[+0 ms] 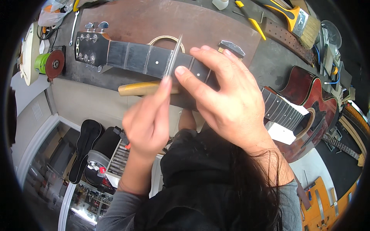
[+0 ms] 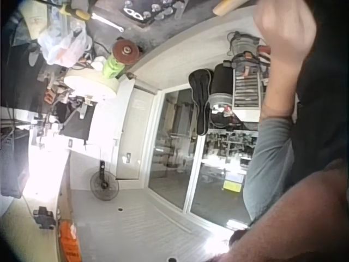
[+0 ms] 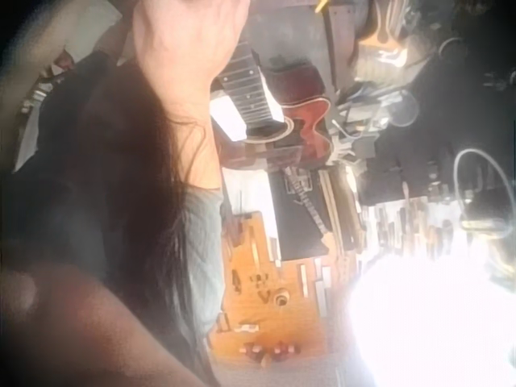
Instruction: The person sands the fretboard of an acoustic guitar using a sanding block, then brushes the fretboard with a small brush. They inspect the neck and body of the guitar, and finally use a metal file to work on the frets.
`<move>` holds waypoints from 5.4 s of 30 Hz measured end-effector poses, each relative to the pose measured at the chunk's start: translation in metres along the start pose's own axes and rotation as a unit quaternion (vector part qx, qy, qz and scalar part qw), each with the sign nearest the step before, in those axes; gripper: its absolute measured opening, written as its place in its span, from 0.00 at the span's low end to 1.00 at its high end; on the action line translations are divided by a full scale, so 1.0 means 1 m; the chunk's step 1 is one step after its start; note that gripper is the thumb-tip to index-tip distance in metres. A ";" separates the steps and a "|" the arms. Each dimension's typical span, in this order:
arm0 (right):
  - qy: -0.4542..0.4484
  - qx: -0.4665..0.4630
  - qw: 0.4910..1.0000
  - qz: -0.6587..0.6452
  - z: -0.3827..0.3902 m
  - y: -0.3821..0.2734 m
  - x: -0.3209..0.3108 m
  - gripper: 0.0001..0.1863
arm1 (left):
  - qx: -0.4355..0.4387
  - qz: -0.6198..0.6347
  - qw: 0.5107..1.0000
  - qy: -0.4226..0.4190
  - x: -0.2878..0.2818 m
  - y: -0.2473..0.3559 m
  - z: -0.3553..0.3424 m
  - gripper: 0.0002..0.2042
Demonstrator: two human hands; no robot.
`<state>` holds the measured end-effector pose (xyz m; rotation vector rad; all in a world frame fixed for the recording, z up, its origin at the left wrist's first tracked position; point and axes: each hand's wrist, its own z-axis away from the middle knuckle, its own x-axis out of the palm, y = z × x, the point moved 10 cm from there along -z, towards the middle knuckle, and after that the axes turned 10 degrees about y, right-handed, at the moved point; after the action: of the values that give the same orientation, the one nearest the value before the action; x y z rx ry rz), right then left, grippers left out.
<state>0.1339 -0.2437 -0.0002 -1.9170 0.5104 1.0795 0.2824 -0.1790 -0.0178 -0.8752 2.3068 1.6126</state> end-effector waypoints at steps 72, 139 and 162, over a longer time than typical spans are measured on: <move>-0.310 -0.178 0.921 -0.155 0.003 -0.169 0.015 0.10 | -0.264 0.043 0.927 0.264 -0.194 0.125 0.143 0.16; -0.100 0.156 0.979 0.088 -0.558 -0.143 0.288 0.68 | -0.474 0.129 0.805 0.333 -0.632 -0.263 -0.044 0.18; 0.170 0.131 0.963 0.166 -0.502 -0.078 0.201 0.39 | -0.512 0.139 0.815 0.233 -0.586 -0.322 -0.107 0.17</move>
<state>0.5416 -0.6078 0.0000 -1.8224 1.1438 0.8321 0.9553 -0.1424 0.0462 -1.2483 1.6932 3.1801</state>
